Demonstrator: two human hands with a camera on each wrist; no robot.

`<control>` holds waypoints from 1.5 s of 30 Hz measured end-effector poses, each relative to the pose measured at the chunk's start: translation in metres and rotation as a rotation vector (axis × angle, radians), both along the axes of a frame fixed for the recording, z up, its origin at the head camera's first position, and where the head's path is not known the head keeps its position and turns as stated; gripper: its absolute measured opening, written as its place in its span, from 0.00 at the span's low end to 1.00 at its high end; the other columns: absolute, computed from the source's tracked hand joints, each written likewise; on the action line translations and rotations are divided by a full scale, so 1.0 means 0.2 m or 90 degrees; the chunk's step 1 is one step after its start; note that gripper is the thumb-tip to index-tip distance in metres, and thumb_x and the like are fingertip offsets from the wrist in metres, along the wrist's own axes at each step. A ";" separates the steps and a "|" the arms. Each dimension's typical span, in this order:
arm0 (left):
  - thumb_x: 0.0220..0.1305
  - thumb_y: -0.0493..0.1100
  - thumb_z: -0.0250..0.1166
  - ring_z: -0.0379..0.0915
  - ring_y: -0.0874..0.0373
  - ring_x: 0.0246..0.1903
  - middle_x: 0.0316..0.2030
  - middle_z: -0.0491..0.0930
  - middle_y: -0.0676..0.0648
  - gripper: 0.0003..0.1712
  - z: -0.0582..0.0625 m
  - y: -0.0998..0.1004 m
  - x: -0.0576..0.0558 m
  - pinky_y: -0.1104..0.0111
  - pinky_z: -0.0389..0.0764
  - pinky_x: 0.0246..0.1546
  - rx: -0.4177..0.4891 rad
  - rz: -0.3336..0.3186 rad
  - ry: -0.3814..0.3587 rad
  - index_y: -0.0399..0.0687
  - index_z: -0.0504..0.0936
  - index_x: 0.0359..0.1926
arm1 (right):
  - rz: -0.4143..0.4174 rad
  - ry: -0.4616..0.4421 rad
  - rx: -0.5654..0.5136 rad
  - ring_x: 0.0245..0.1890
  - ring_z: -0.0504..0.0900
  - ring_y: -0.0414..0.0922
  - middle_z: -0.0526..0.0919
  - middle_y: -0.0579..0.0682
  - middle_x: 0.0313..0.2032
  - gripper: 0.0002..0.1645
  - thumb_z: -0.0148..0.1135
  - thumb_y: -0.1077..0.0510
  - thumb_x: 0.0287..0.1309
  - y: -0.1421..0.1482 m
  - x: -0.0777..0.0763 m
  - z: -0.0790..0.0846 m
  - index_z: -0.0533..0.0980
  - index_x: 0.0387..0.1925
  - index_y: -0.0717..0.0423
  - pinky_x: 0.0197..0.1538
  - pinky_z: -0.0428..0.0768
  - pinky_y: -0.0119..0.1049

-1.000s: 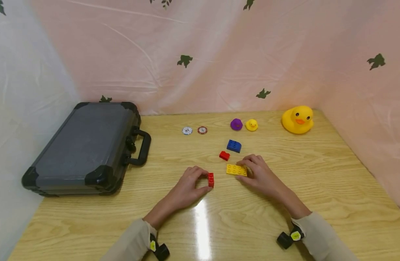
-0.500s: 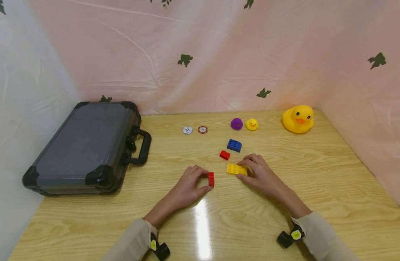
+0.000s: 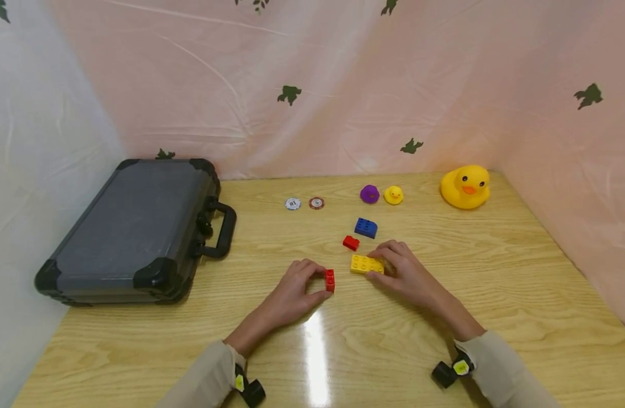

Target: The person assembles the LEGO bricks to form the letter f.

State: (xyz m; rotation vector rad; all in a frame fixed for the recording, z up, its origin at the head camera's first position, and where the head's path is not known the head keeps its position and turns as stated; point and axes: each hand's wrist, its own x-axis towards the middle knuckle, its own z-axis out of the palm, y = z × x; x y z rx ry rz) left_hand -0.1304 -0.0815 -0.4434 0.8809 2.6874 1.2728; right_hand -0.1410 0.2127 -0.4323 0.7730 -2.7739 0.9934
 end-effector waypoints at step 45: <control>0.65 0.44 0.74 0.70 0.53 0.52 0.51 0.80 0.50 0.20 -0.01 0.00 -0.01 0.54 0.73 0.55 0.012 -0.011 0.004 0.43 0.82 0.55 | 0.136 0.115 -0.055 0.55 0.74 0.48 0.80 0.49 0.52 0.22 0.79 0.60 0.56 -0.22 0.03 0.07 0.81 0.52 0.57 0.58 0.78 0.45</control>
